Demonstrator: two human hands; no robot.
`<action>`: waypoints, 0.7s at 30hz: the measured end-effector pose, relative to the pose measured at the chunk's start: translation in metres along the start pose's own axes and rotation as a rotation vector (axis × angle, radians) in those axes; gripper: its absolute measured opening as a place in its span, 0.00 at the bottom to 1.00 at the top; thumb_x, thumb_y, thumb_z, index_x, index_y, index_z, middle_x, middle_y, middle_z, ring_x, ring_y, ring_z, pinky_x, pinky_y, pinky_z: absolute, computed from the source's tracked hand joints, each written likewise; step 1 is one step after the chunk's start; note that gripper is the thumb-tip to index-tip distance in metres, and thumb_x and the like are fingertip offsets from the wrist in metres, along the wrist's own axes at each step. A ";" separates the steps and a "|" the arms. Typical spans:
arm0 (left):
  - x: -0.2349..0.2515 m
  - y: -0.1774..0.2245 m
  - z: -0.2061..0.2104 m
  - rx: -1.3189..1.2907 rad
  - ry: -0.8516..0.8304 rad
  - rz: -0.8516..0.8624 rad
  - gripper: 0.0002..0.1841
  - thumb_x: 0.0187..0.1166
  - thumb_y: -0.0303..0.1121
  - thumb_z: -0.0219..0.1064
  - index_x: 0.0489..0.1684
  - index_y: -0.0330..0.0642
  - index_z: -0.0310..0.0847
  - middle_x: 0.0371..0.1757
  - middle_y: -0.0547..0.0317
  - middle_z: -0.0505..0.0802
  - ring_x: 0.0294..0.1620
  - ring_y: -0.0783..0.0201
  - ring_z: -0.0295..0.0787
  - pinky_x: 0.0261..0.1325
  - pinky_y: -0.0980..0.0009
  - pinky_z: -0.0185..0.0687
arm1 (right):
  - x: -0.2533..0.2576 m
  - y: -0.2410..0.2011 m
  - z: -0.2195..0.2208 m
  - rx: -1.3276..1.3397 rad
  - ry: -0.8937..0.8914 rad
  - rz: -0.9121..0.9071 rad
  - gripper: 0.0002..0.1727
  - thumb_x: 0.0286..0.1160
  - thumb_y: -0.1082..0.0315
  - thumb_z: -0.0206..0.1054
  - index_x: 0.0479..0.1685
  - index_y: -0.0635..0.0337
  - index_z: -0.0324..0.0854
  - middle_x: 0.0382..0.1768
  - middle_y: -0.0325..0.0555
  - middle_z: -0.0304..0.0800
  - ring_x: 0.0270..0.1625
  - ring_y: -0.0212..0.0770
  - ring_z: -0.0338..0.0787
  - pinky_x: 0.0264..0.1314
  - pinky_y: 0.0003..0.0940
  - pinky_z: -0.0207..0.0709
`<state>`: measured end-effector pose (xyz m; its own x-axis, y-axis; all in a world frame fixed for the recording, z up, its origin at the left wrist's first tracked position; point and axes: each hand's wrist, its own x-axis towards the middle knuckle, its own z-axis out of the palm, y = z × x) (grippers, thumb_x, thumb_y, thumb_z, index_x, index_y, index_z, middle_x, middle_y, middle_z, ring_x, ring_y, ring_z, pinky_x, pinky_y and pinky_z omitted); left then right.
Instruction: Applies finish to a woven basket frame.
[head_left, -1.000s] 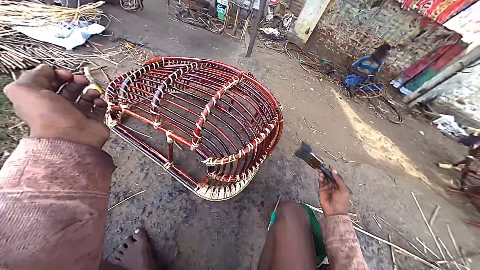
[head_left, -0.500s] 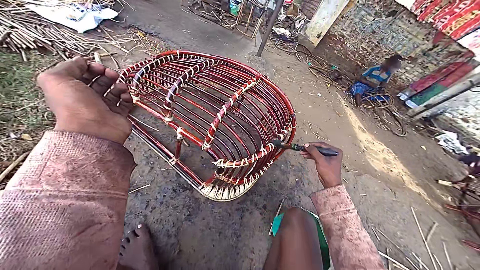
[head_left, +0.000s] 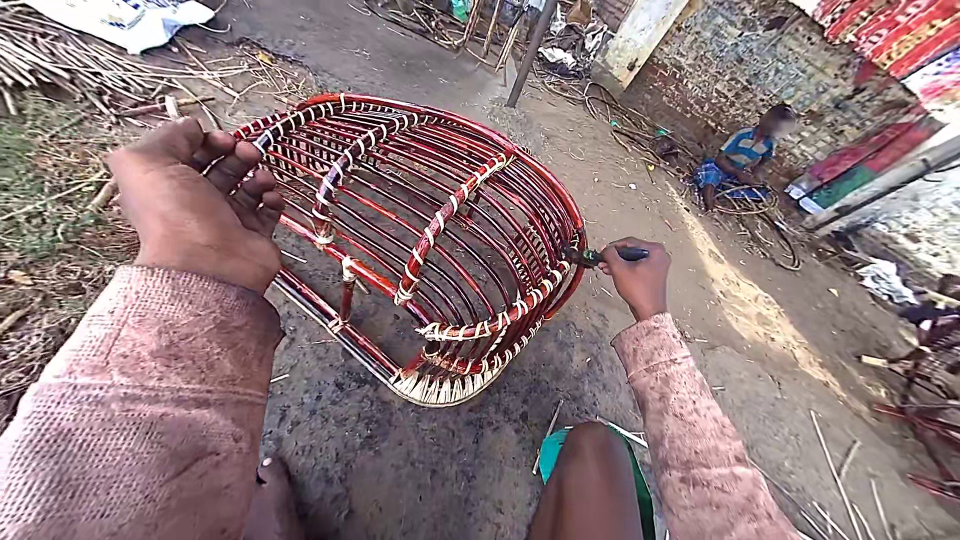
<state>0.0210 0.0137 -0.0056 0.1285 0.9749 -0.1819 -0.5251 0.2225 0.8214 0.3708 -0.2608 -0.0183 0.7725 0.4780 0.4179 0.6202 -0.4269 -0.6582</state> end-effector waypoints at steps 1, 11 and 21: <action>0.001 0.001 -0.001 -0.007 0.007 -0.001 0.13 0.92 0.46 0.46 0.37 0.64 0.74 0.29 0.79 0.86 0.25 0.78 0.80 0.31 0.80 0.76 | -0.003 -0.008 -0.001 -0.019 -0.028 0.003 0.04 0.67 0.71 0.74 0.31 0.61 0.91 0.27 0.46 0.94 0.26 0.38 0.93 0.37 0.43 0.92; -0.002 0.008 -0.002 -0.009 0.054 -0.027 0.13 0.91 0.45 0.46 0.35 0.63 0.73 0.28 0.77 0.86 0.24 0.77 0.80 0.31 0.79 0.75 | -0.049 0.002 0.011 0.012 0.066 -0.165 0.07 0.72 0.68 0.70 0.35 0.62 0.91 0.28 0.45 0.94 0.28 0.34 0.94 0.36 0.37 0.91; -0.018 0.015 0.006 0.000 0.046 -0.091 0.14 0.91 0.41 0.45 0.33 0.60 0.73 0.27 0.74 0.86 0.25 0.76 0.81 0.29 0.79 0.74 | -0.105 -0.012 0.001 0.180 0.009 -0.199 0.06 0.74 0.69 0.71 0.37 0.64 0.90 0.30 0.41 0.95 0.29 0.33 0.95 0.35 0.33 0.94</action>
<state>0.0158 -0.0007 0.0133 0.1367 0.9502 -0.2802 -0.5131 0.3099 0.8004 0.2821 -0.3051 -0.0551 0.6394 0.5316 0.5555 0.7265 -0.1812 -0.6629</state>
